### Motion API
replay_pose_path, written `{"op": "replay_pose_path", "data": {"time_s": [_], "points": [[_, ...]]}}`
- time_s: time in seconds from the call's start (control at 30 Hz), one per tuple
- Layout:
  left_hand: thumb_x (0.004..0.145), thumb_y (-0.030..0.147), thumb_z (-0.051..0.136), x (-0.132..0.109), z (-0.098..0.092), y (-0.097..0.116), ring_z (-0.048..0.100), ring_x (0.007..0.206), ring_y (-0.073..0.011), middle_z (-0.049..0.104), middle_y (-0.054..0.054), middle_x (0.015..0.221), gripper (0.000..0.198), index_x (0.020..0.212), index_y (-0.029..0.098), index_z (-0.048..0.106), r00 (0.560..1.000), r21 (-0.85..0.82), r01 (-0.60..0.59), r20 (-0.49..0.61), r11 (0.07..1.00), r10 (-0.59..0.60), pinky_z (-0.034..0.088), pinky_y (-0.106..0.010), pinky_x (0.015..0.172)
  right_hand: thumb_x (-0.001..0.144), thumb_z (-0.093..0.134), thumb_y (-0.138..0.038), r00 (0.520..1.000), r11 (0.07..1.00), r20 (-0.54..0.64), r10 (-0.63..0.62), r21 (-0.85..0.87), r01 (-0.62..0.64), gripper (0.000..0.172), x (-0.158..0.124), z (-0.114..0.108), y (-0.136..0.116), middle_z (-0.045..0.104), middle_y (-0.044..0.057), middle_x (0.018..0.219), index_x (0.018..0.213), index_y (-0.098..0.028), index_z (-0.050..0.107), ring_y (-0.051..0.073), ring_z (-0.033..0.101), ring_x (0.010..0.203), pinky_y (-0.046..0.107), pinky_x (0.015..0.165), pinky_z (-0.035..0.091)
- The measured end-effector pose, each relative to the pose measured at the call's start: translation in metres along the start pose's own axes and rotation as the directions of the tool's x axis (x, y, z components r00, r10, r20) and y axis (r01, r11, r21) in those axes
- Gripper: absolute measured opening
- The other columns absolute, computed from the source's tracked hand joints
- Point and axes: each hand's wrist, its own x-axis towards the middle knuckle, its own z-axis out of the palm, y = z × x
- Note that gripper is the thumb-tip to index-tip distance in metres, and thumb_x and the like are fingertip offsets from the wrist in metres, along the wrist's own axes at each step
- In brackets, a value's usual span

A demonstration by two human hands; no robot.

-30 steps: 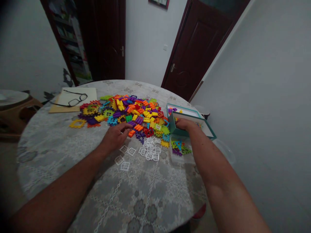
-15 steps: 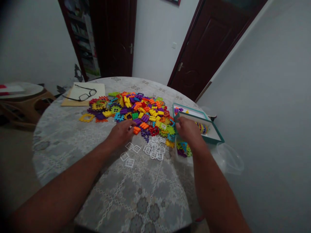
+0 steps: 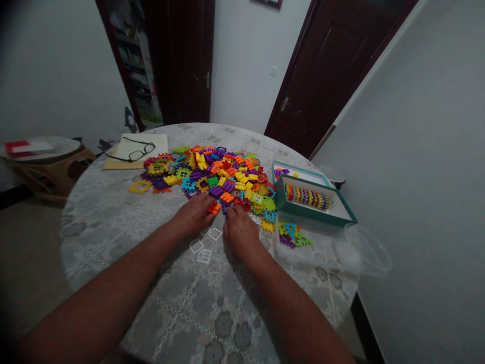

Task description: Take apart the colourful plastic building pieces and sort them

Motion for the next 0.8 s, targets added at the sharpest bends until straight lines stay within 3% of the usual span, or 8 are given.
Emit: {"op": "replay_pose_path", "data": {"time_s": [0.2,0.37,0.5,0.8], "points": [[0.092,0.028,0.069,-0.001,-0.009,0.005,0.066,0.105,-0.0315,0.073,-0.012,0.109,0.017,0.107,0.021,0.070,0.996,-0.002,-0.030,0.089,1.000,0.030,0.052,-0.041,0.091,0.107,0.061,-0.036,0.992,0.992,-0.025,0.121,-0.020,-0.122,0.027,0.007,0.017,0.002,0.063,0.016,0.130,0.128,-0.019,0.066,0.028,0.068,0.110,0.038,0.090,0.056],[0.093,0.030,0.069,-0.002,-0.011,0.010,0.067,0.104,-0.0314,0.075,-0.012,0.111,0.019,0.109,0.020,0.071,0.990,-0.038,-0.075,0.117,0.996,0.079,0.051,-0.042,0.091,0.104,0.066,-0.038,0.997,0.998,-0.030,0.064,-0.009,-0.065,0.024,-0.007,0.013,0.004,0.064,0.014,0.126,0.119,-0.020,0.065,0.027,0.066,0.110,0.035,0.090,0.055],[0.093,0.026,0.069,-0.004,-0.008,0.011,0.066,0.112,-0.0311,0.075,-0.012,0.120,0.032,0.124,0.022,0.073,0.978,-0.071,-0.159,0.123,0.985,0.166,0.049,-0.043,0.102,0.105,0.064,-0.032,0.999,0.999,0.019,0.051,0.001,-0.051,0.023,-0.014,0.010,0.007,0.067,0.014,0.124,0.123,-0.018,0.063,0.027,0.066,0.109,0.035,0.090,0.053],[0.096,0.034,0.069,-0.002,0.002,0.008,0.063,0.109,-0.0320,0.071,-0.013,0.118,0.035,0.128,0.023,0.078,0.972,-0.024,-0.174,0.157,0.984,0.176,0.049,-0.045,0.100,0.105,0.061,-0.028,0.996,0.995,0.009,0.094,0.024,-0.095,0.035,-0.007,0.012,0.010,0.069,0.013,0.133,0.140,-0.021,0.063,0.026,0.068,0.113,0.034,0.091,0.053]]}}
